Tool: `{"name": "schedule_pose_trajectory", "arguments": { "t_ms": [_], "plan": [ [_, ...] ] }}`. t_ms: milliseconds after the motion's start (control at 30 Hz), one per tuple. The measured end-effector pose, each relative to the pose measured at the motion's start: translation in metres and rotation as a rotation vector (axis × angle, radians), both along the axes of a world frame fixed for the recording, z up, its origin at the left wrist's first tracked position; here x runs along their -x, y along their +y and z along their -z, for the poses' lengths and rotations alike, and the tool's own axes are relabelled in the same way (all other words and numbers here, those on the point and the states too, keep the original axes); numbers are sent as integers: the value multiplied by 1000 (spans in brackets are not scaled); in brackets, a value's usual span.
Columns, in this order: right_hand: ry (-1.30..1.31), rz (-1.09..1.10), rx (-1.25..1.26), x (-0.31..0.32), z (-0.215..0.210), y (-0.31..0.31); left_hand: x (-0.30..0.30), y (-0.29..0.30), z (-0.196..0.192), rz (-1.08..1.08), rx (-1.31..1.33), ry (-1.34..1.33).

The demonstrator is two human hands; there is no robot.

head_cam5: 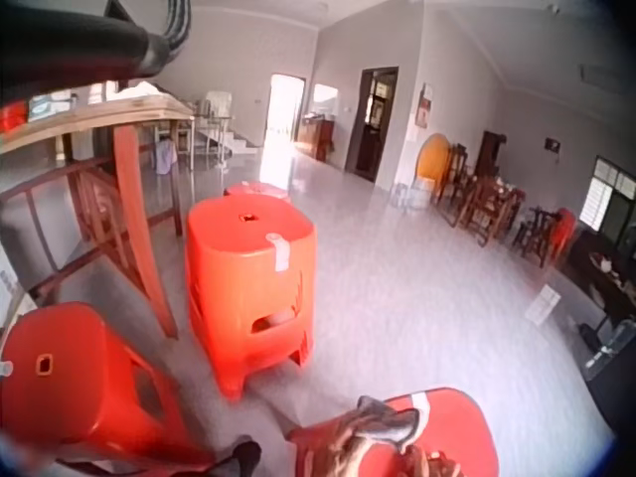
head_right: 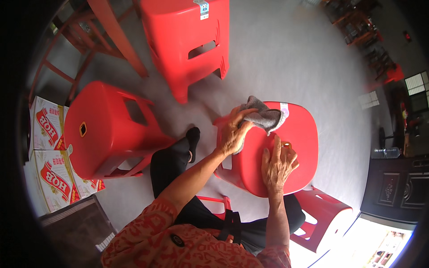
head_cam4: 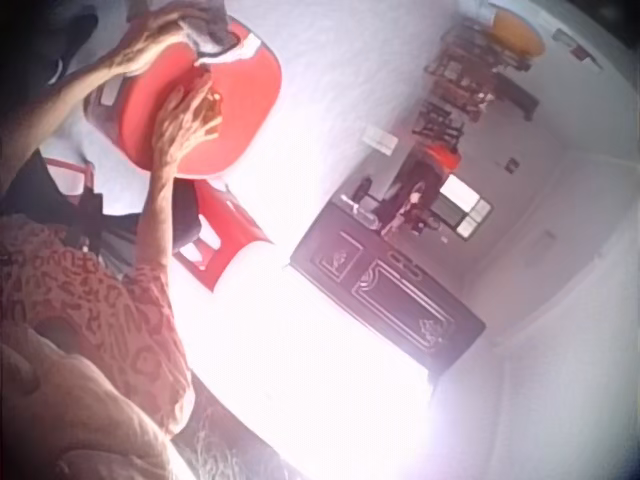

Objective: The person sits on the floor and wipes a red plastic stool with a cloth. They clean the top surface, sides, and legs of the stool, rotating it to access different areas.

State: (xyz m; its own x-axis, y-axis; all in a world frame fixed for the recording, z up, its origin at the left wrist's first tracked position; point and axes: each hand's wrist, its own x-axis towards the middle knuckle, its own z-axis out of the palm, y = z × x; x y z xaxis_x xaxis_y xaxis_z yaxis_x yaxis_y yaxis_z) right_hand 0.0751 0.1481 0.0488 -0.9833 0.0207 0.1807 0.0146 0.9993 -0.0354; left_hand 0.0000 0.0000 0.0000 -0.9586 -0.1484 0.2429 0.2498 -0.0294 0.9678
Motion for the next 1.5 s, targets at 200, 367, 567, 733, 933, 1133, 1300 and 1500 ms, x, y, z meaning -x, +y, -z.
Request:
{"name": "schedule_pose_trajectory", "arguments": {
  "t_ms": [200, 367, 567, 733, 933, 1133, 1300, 1500],
  "plan": [
    [9, 3, 9, 5, 2, -1, 44, -16, 48, 142, -217, -482],
    [-11, -1, 36, 6, -1, -3, 57, -26, 147, 115, -146, -607],
    [-12, -6, 70, 6, -5, -6, 40, -38, 241, 12, -212, -621],
    [-1, 19, 79, 4, -1, -4, 53, -38, 137, 250, -324, -377],
    [22, 17, 51, 7, 0, -4, 55, -29, 44, 384, -343, -133],
    [71, 5, 29, 8, 4, -1, -12, 0, -12, -54, 362, 126],
    [60, 12, -29, 5, 7, 3, -53, 15, -24, -157, 518, 119],
    [106, -24, 33, 4, 9, 2, 3, 1, -21, -73, 574, 205]
  ]
}}
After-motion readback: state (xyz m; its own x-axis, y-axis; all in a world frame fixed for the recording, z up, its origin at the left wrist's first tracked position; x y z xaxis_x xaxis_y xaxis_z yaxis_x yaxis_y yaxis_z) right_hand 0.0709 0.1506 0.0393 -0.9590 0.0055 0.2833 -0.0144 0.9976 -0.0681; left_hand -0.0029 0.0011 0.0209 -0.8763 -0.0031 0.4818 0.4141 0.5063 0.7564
